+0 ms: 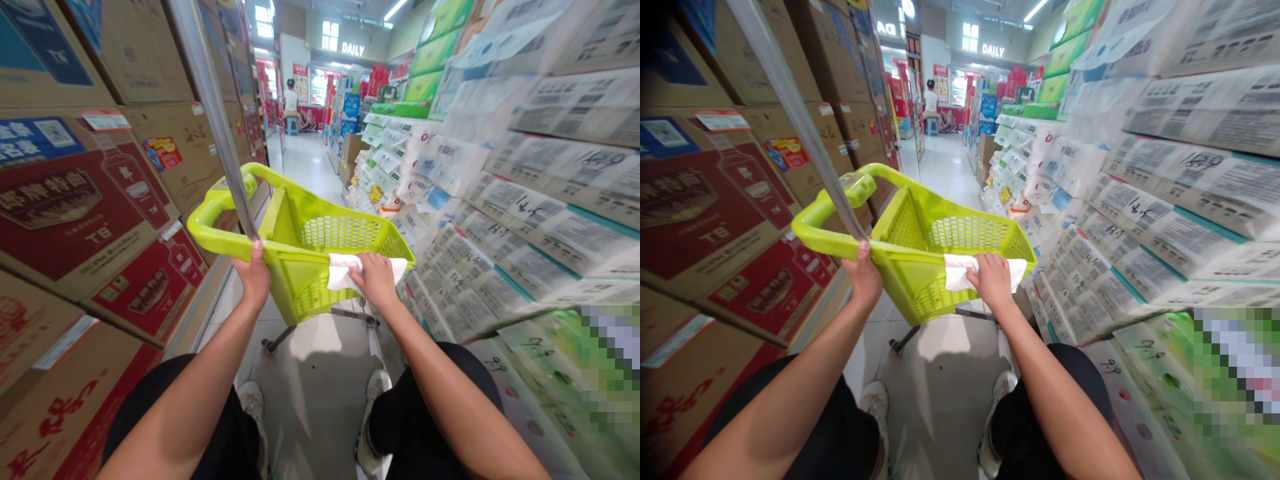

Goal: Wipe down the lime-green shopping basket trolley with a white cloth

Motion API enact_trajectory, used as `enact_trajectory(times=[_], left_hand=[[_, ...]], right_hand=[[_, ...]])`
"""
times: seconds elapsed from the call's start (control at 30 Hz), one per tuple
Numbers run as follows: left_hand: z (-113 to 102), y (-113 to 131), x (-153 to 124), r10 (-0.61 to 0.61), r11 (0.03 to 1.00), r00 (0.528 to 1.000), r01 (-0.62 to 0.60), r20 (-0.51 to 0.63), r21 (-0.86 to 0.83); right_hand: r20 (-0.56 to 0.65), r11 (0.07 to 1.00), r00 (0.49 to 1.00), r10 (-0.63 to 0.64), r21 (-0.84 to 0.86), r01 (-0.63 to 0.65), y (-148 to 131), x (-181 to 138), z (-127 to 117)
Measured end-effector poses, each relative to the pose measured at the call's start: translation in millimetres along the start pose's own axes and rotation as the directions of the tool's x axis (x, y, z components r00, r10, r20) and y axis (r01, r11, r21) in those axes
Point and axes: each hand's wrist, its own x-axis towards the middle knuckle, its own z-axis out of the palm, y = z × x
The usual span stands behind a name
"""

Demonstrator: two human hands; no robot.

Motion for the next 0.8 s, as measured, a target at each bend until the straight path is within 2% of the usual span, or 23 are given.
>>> enact_trajectory(times=[0.13, 0.27, 0.37, 0.47, 0.63, 0.8], left_hand=[[1, 1, -10, -0.019, 0.999, 1.000, 0.019, -0.003, 0.028], [2, 8, -21, -0.037, 0.999, 0.999, 0.037, -0.004, 0.003], [3, 13, -30, -0.021, 1.000, 0.998, 0.021, 0.051, -0.005], [4, 16, -34, 0.017, 1.000, 0.997, -0.016, 0.081, -0.010], [3, 16, -26, 0.023, 0.999, 0.995, -0.021, 0.097, -0.025], [0, 13, -15, -0.005, 1.000, 0.999, 0.005, 0.052, -0.005]], right_hand=[[-0.012, 0.998, 0.998, 0.056, 0.011, -0.055, -13, 1, -5], [-0.042, 0.992, 0.999, 0.013, 0.126, -0.008, -60, 14, -7], [-0.088, 0.982, 0.996, 0.019, 0.188, -0.002, -101, 27, -9], [-0.108, 0.975, 0.994, 0.030, 0.222, -0.005, -123, 35, -9], [-0.086, 0.976, 0.996, -0.027, 0.213, 0.045, -120, 36, -9], [-0.083, 0.981, 0.991, -0.102, 0.160, 0.114, -93, 27, -4]])
